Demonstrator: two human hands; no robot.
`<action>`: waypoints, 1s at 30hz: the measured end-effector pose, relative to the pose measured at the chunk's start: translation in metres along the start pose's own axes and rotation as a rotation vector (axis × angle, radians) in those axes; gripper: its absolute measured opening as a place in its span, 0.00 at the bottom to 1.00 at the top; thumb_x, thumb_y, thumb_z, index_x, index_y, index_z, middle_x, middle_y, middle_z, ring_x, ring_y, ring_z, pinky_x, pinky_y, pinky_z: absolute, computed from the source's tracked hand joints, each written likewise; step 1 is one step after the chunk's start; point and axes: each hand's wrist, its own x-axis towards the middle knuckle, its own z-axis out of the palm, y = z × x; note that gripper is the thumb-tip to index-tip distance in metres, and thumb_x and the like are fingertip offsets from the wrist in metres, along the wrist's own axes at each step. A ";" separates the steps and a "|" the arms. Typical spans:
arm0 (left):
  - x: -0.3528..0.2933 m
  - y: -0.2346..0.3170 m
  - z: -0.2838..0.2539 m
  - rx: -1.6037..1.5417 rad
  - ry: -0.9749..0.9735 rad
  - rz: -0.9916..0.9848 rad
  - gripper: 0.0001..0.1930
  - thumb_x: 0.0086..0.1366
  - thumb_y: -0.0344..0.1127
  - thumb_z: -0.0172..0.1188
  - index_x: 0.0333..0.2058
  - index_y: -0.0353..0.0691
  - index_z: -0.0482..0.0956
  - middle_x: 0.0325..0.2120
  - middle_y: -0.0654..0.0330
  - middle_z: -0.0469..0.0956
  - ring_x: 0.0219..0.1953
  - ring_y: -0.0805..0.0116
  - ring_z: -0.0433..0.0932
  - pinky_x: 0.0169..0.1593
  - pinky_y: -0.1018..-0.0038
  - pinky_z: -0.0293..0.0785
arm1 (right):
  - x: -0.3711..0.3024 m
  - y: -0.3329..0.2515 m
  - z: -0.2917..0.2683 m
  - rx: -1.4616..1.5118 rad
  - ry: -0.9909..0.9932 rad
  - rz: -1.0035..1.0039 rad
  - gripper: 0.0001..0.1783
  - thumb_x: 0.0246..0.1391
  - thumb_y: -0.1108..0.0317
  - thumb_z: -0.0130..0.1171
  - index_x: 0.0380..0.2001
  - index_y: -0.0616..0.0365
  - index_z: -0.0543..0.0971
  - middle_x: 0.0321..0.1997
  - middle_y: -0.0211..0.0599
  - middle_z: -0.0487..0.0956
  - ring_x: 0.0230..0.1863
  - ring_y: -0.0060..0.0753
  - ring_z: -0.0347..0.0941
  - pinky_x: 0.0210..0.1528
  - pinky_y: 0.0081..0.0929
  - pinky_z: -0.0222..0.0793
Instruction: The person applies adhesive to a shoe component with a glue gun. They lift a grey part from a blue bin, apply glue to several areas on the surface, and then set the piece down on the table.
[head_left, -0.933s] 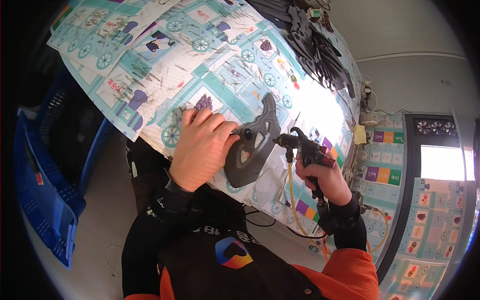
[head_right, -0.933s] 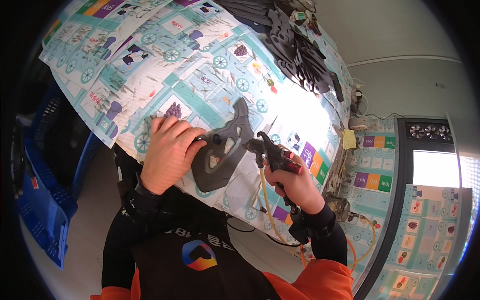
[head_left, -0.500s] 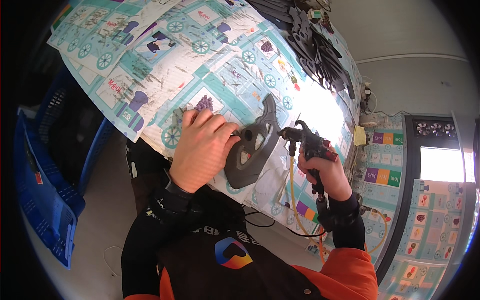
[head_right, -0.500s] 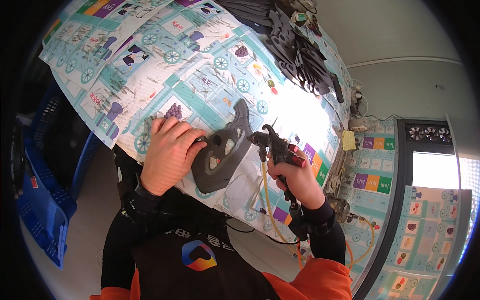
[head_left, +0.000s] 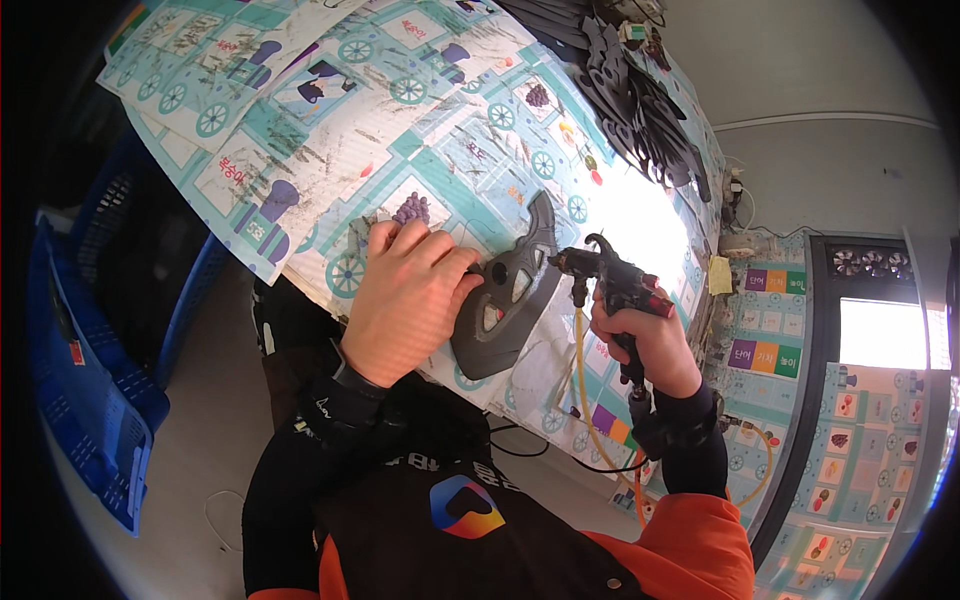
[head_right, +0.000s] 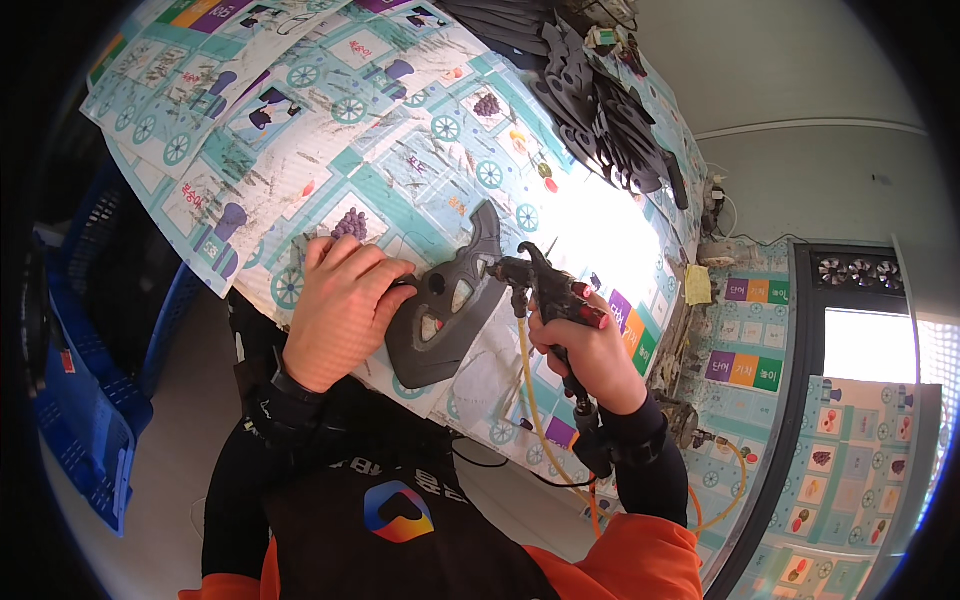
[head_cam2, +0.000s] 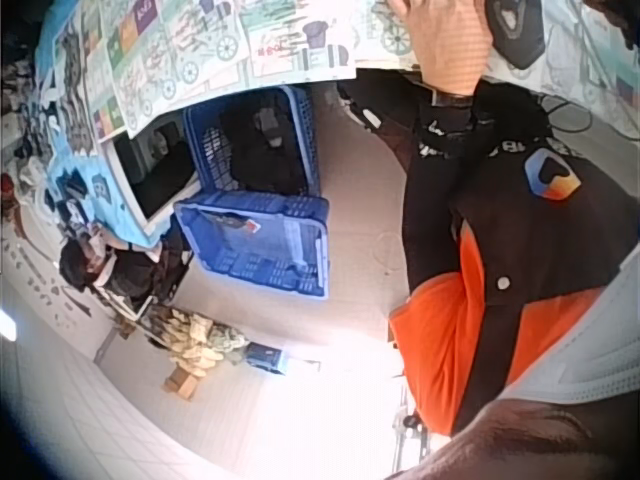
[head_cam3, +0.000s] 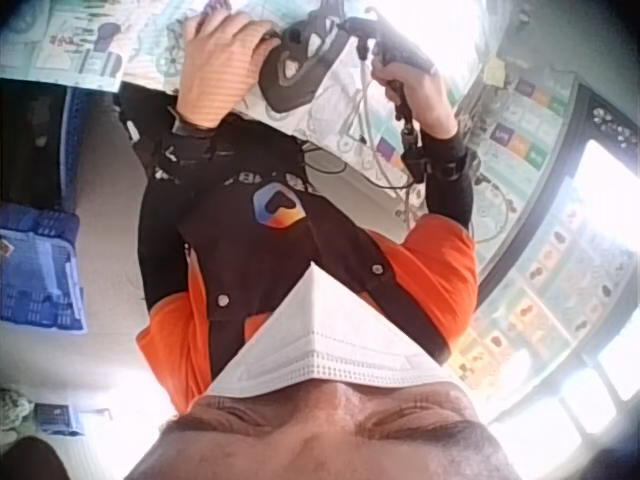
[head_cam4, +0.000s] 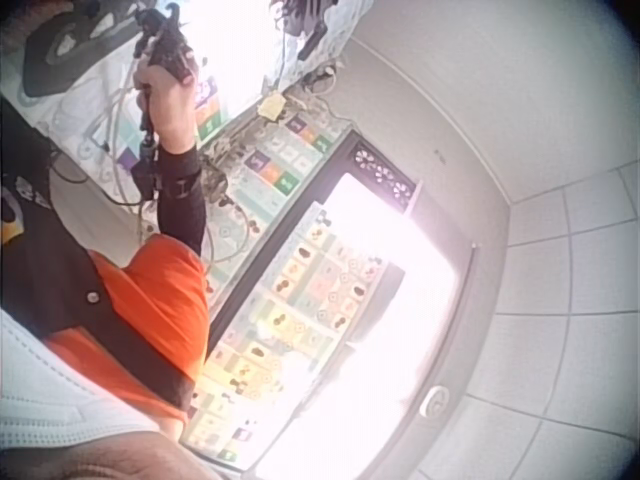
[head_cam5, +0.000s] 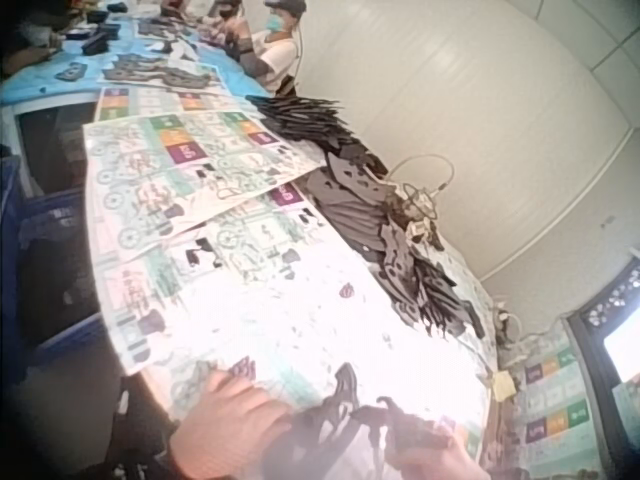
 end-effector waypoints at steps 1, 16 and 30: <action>0.000 0.000 0.000 -0.002 -0.001 -0.001 0.10 0.62 0.36 0.72 0.42 0.44 0.87 0.34 0.65 0.77 0.44 0.60 0.74 0.55 0.60 0.64 | 0.000 0.000 0.000 -0.002 -0.004 -0.014 0.13 0.49 0.79 0.55 0.41 0.68 0.75 0.23 0.35 0.72 0.16 0.22 0.61 0.20 0.24 0.56; 0.000 0.001 0.000 -0.002 -0.010 -0.005 0.10 0.63 0.36 0.71 0.42 0.44 0.87 0.34 0.64 0.78 0.44 0.60 0.74 0.57 0.60 0.63 | -0.015 0.002 -0.001 0.021 -0.046 0.058 0.05 0.52 0.83 0.59 0.31 0.63 0.79 0.35 0.32 0.78 0.19 0.17 0.67 0.23 0.19 0.62; -0.001 0.000 0.000 0.003 -0.010 -0.003 0.10 0.63 0.36 0.71 0.42 0.44 0.87 0.34 0.65 0.78 0.44 0.60 0.74 0.56 0.60 0.63 | -0.017 -0.002 0.008 0.172 -0.011 0.182 0.13 0.51 0.81 0.57 0.42 0.64 0.77 0.29 0.27 0.77 0.18 0.16 0.67 0.22 0.19 0.59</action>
